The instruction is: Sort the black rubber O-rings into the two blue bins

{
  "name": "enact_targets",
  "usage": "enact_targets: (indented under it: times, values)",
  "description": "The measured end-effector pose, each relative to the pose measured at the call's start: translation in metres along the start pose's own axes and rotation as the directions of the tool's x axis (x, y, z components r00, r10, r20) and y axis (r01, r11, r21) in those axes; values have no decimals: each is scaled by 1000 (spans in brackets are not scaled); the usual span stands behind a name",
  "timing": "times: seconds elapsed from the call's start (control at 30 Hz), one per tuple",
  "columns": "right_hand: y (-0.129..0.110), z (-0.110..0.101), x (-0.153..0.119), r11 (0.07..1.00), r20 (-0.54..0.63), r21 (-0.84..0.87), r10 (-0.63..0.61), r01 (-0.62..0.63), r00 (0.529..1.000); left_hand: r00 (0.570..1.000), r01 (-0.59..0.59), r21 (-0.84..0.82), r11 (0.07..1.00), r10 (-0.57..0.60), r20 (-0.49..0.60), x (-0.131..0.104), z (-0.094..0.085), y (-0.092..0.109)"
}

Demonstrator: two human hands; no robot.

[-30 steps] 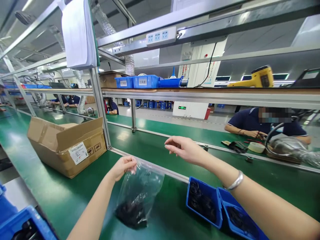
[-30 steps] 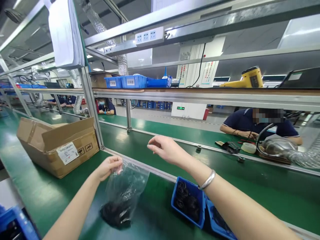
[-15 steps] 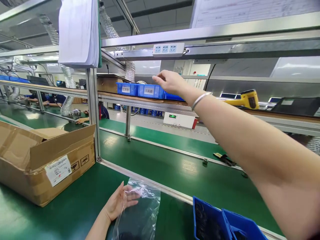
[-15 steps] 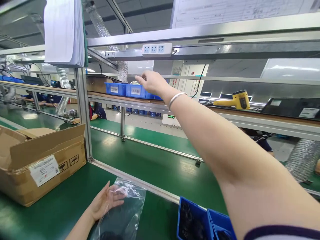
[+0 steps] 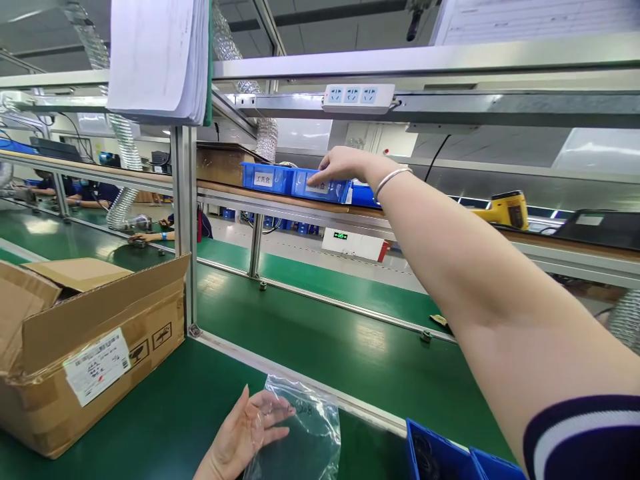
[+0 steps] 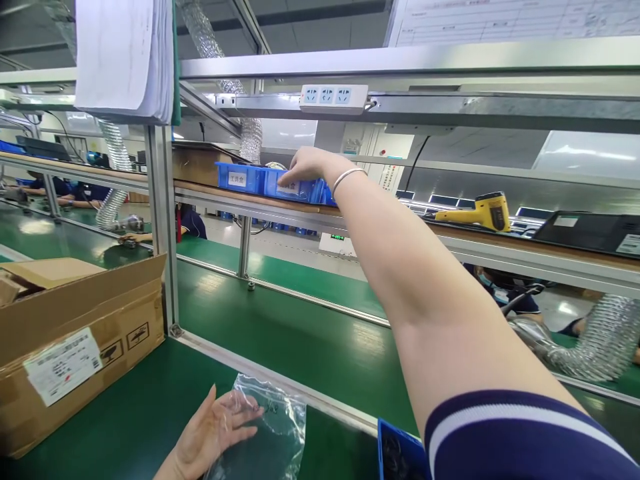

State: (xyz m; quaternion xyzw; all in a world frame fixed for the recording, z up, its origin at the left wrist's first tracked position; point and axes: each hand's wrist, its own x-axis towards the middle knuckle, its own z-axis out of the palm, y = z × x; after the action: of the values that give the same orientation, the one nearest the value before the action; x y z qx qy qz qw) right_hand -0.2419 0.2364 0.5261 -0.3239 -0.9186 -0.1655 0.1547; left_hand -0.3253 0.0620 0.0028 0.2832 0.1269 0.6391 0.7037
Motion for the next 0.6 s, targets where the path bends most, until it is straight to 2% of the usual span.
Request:
enact_targets:
  times: [0.13, 0.27, 0.47, 0.57, 0.6]
  values:
    - [12, -1, 12, 997, 93, 71, 30, -37, 995, 1000, -2, -7, 1000, 2, -4, 0, -2, -1]
    - [13, -2, 31, 993, 209, 2, 118, -121, 971, 1000, -11, -32, 999, 10, -14, 0, -4, -1]
    - [4, -10, 31, 990, 106, -138, 50, -35, 993, 999, -25, -78, 997, 22, -35, 1, -9, 0]
    - [8, -8, 28, 993, 55, -109, 55, -49, 997, 998, -27, -103, 994, 21, -60, 2, -10, -1]
    - [11, -6, 30, 995, 1, -89, 45, -45, 999, 997, -27, -110, 994, 20, -70, 2, -10, -1]
